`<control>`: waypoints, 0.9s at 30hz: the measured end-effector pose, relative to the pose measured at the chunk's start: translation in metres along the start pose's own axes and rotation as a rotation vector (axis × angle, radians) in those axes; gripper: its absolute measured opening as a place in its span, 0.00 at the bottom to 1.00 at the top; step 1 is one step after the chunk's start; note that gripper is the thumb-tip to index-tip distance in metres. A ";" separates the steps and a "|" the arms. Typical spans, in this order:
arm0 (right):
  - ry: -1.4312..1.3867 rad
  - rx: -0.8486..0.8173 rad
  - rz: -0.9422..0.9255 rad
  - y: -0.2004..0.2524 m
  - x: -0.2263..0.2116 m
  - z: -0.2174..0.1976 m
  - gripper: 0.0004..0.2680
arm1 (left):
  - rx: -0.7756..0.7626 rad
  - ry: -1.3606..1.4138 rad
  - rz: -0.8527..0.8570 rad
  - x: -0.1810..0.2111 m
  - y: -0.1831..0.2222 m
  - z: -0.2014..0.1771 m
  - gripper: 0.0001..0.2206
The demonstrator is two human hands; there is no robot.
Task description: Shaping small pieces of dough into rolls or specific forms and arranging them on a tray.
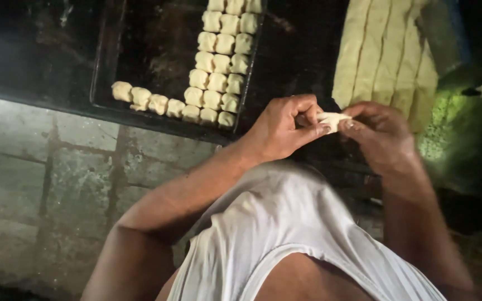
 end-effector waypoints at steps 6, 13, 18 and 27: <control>0.709 0.038 -0.448 -0.007 -0.055 0.043 0.06 | -0.072 0.114 -0.151 -0.023 0.003 0.001 0.15; 1.085 -0.030 -0.893 0.006 -0.075 0.107 0.13 | -0.149 0.750 -0.388 -0.056 0.007 -0.021 0.11; 1.066 -0.158 -0.934 -0.026 -0.071 0.115 0.09 | 0.093 0.173 -0.256 -0.047 0.013 -0.062 0.11; 0.867 -0.402 -0.581 -0.124 -0.060 0.190 0.08 | 0.265 0.153 -0.359 -0.064 0.028 -0.154 0.24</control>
Point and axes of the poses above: each hand's wrist, its own y-axis away from the middle knuckle, its own z-axis out of the palm, x = y × z, the point moved 7 cm from there along -y, towards the middle knuckle, and after that the axes turned 14 degrees about -z, right-handed, at the moved point
